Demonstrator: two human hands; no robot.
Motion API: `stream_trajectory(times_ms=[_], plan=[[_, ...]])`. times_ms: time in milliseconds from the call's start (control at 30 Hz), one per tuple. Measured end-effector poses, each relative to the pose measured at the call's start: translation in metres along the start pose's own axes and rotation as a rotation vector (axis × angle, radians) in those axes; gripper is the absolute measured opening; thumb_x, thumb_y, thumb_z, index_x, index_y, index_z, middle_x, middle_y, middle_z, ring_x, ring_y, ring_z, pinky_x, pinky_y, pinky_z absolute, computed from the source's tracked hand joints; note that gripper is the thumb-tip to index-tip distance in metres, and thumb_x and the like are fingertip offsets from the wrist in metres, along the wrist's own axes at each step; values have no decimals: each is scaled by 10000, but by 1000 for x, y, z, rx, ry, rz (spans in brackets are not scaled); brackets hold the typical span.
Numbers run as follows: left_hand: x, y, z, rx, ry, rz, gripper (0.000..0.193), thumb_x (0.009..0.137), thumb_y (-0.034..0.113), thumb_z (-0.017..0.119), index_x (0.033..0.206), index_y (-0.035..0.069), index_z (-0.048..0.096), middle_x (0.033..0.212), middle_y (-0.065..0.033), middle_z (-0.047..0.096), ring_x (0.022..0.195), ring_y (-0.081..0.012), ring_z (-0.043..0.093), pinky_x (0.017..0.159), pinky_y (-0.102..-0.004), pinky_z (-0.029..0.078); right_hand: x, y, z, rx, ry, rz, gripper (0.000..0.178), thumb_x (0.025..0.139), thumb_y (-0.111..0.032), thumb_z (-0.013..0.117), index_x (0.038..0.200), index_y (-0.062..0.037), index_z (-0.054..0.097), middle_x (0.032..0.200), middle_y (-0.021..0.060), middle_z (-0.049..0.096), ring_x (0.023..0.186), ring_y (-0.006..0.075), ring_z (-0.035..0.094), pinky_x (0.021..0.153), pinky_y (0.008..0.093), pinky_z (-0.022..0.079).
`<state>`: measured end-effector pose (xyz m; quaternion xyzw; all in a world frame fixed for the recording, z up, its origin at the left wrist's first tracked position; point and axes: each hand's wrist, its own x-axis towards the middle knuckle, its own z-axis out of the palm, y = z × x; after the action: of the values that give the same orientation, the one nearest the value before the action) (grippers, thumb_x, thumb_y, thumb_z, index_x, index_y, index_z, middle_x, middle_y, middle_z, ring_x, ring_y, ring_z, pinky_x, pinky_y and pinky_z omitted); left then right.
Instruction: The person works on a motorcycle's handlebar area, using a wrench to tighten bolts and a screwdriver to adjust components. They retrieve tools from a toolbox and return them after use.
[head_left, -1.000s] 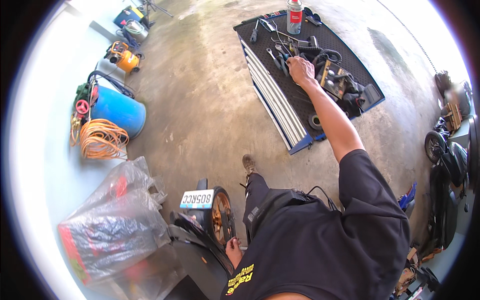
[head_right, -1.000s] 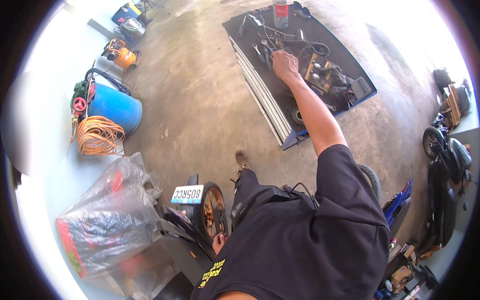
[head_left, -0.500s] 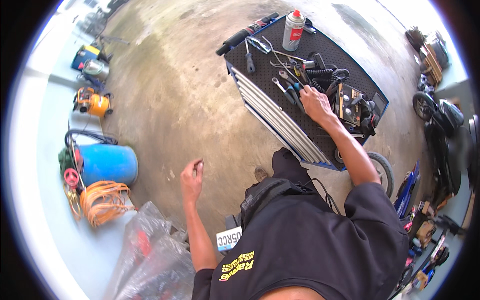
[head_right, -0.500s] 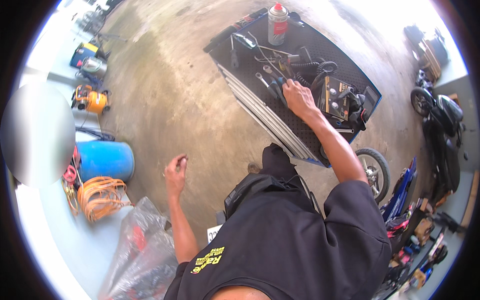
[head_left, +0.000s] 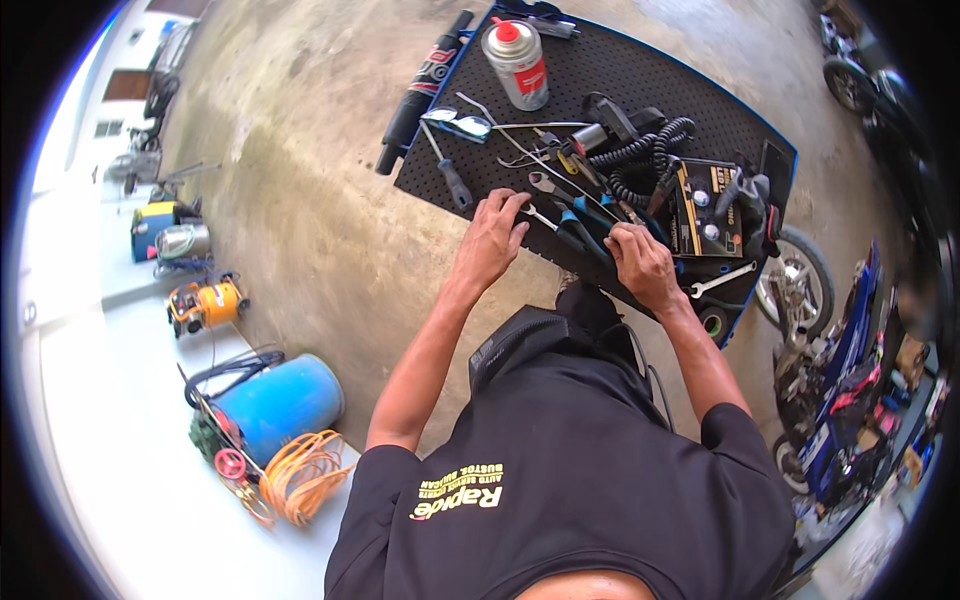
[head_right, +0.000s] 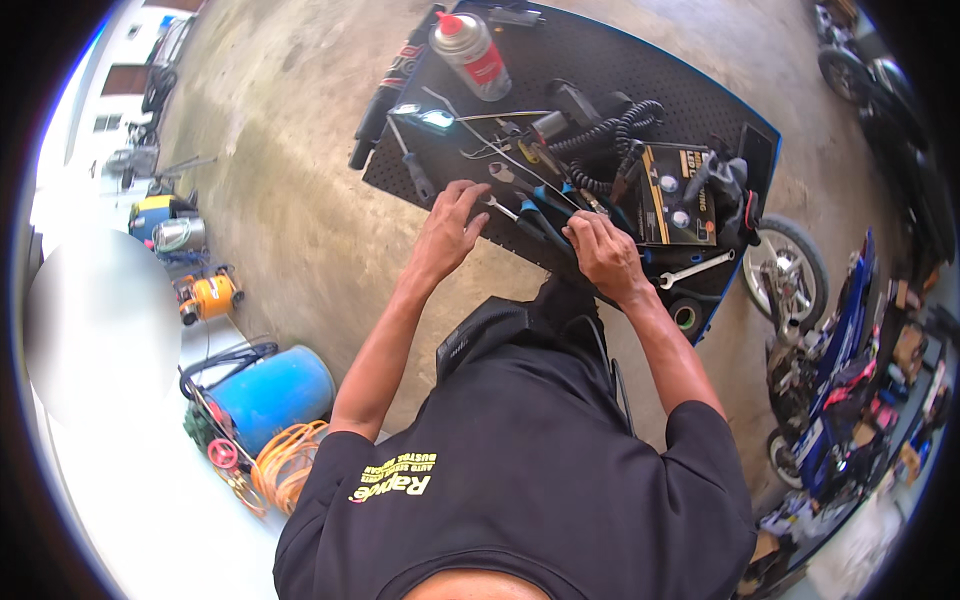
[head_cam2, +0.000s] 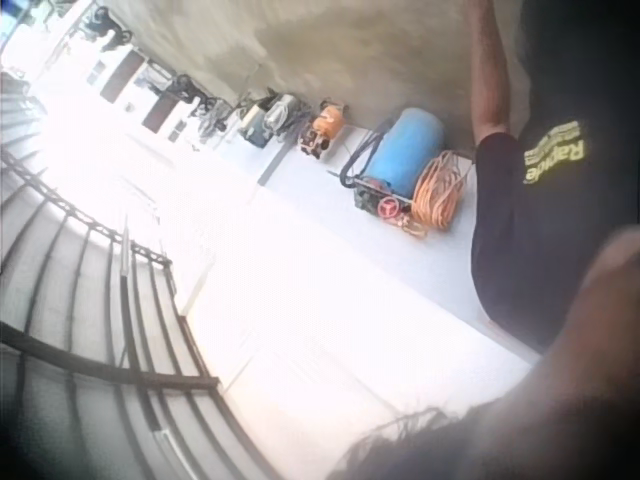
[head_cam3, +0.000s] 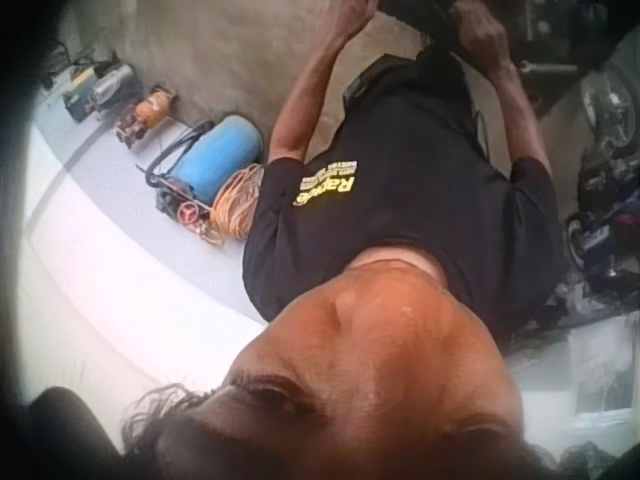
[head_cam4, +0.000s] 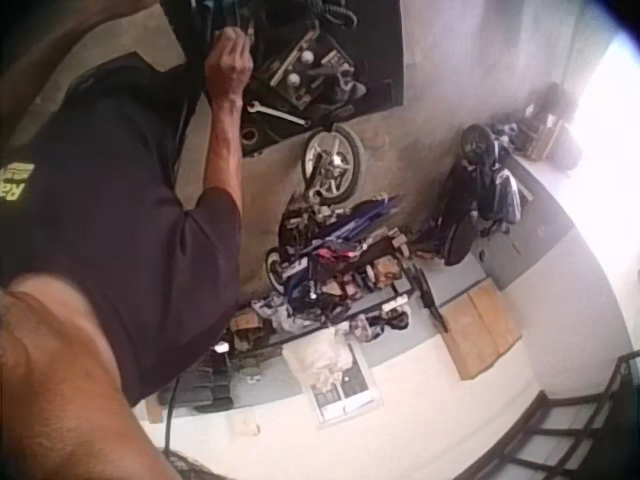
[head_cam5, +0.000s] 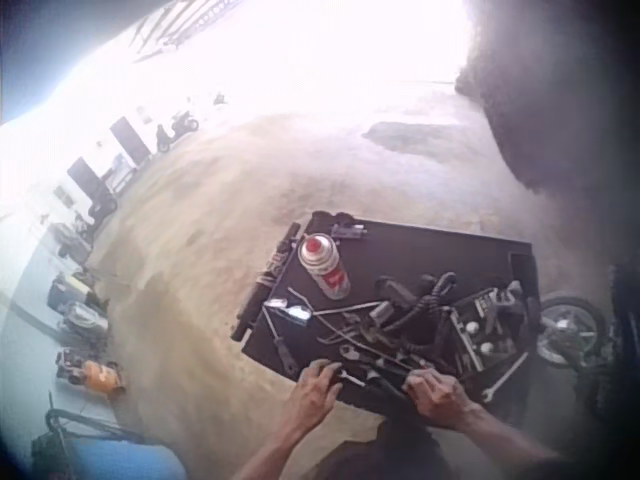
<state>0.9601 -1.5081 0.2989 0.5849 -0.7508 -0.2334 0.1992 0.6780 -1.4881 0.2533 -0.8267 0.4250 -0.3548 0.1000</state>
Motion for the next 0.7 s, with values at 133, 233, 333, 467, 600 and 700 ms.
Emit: stream_trajectory(times_ms=[133,233,333,467,600,700], plan=[[22,-18,3,-21,-118,83,284,944,90,686,1221,38,651,1217,-173,617,1155,-371,618,986,-461,504,9,-10,1,168,128,273,174,960,-48,712,1089,-21,599,917,129,675,817,306,703,713,358,572],[33,-22,-7,-89,-146,147,213,933,35,687,1144,22,659,1113,-151,664,1053,-340,677,897,-421,544,49,-29,0,568,298,668,106,1008,-82,685,1086,-14,663,846,66,678,711,152,662,664,279,541],[36,-22,-19,-336,-172,145,260,894,1,751,1137,16,660,1062,-121,693,960,-251,729,820,-354,573,81,-34,6,962,331,897,159,1030,-129,676,1099,13,700,864,12,693,735,62,633,658,215,520],[45,-11,-45,-618,-191,137,292,891,80,811,1138,25,664,1055,-57,684,977,-135,679,871,-303,568,119,-67,15,1109,421,927,188,1030,-149,683,1099,26,691,883,45,706,757,80,649,687,224,537],[54,-22,-55,-1125,-110,192,294,918,169,814,1133,49,652,1136,-44,679,1068,-133,659,907,-311,574,146,-115,29,1224,573,889,164,1031,-135,679,1082,21,677,892,49,710,753,83,645,688,227,535],[55,-31,-61,-1443,-209,206,317,934,182,800,1168,67,619,1163,-66,662,1056,-131,662,925,-308,572,161,-149,38,1260,716,863,150,1033,-135,676,1065,11,668,895,50,712,751,79,645,684,222,532]])
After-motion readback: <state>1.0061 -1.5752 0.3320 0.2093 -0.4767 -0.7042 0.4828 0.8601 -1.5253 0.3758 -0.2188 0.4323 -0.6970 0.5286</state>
